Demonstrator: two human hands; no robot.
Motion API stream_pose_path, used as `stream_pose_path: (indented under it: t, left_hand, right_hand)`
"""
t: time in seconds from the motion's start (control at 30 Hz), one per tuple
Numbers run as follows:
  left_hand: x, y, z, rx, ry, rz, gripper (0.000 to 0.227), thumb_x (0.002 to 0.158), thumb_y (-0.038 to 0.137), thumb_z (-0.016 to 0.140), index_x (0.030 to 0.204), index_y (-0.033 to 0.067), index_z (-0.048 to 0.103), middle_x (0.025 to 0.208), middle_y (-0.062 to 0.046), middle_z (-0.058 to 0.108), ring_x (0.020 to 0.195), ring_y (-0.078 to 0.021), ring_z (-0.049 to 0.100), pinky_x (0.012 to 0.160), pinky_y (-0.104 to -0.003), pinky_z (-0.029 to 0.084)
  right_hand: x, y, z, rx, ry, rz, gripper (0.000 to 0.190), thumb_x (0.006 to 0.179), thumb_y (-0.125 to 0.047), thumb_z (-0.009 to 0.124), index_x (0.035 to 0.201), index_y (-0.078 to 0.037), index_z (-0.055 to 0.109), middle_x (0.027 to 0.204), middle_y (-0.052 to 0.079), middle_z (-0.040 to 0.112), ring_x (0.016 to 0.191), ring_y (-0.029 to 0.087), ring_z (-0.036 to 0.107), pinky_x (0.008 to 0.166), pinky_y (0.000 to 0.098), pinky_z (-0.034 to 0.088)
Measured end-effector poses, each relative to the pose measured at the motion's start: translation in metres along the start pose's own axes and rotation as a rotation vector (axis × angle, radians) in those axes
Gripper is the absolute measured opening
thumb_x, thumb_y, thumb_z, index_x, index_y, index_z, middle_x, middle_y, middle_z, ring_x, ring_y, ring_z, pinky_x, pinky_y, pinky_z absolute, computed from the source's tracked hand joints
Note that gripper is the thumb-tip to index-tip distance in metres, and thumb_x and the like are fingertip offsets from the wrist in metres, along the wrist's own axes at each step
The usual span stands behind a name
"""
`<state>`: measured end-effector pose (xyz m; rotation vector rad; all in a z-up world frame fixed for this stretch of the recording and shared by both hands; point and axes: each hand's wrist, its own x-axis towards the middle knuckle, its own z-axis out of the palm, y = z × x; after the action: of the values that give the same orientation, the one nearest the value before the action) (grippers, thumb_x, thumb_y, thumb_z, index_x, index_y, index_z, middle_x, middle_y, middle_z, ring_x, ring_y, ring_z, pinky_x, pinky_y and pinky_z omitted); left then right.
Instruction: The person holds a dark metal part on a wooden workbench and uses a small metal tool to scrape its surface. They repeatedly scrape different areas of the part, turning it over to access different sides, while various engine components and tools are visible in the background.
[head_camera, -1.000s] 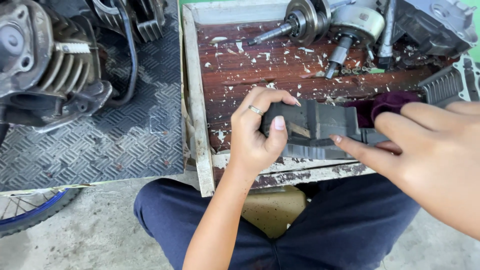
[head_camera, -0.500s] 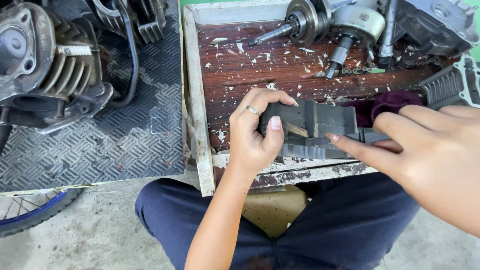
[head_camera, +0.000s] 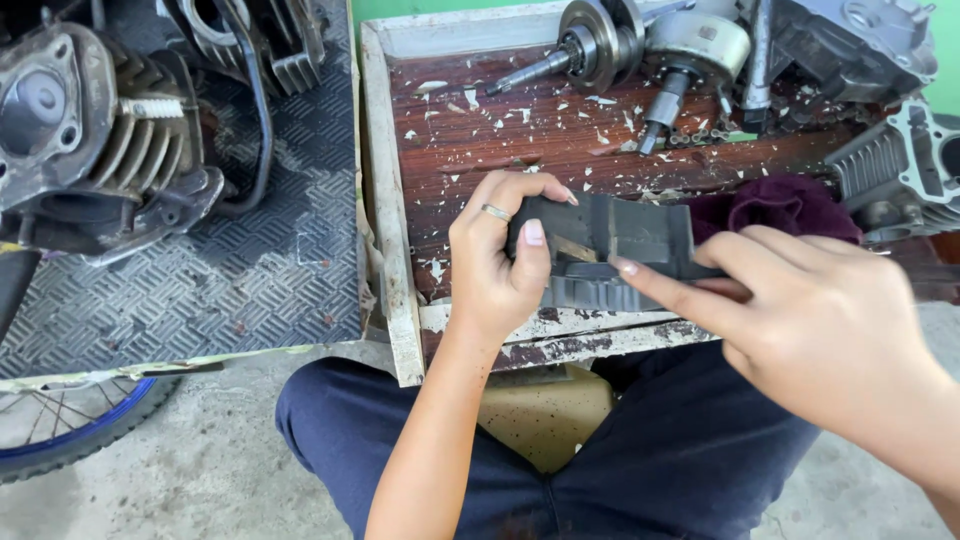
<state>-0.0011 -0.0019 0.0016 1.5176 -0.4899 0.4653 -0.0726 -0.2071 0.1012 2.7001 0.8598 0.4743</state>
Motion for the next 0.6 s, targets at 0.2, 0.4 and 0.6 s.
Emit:
stream_pose_path:
  t: [0.2,0.4,0.6]
  left_hand:
    - [-0.001,-0.005,-0.002,-0.021,-0.011,0.002,0.030,0.095,0.026,0.047,0.108,0.0044,0.063,0.104,-0.010,0.067,0.087,-0.0221,0.062,0.083,-0.034,0.052]
    - [0.001,0.001,0.001,0.020,0.011,0.007,0.038,0.097,0.034,0.043,0.104,0.0031,0.064,0.100,-0.012,0.066,0.083,-0.0228,0.061,0.078,-0.034,0.051]
    - [0.001,0.002,0.002,0.023,0.014,0.006,0.034,0.095,0.029,0.045,0.104,0.0030,0.063,0.102,-0.012,0.066,0.085,-0.0230,0.062,0.079,-0.034,0.052]
  right_hand:
    - [-0.006,0.000,0.008,-0.002,-0.044,0.005,0.059,0.081,-0.009,0.069,0.131,-0.039,0.073,0.084,-0.003,0.061,0.054,0.015,0.058,0.046,0.0274,0.043]
    - [-0.010,0.005,-0.004,-0.096,-0.160,0.030,0.069,0.072,-0.008,0.068,0.133,-0.042,0.069,0.084,-0.004,0.060,0.059,0.013,0.062,0.050,0.0266,0.048]
    - [-0.012,0.007,0.008,0.029,-0.106,0.036,0.070,0.066,-0.001,0.069,0.126,-0.038,0.074,0.087,-0.002,0.064,0.055,0.017,0.061,0.045,0.0297,0.046]
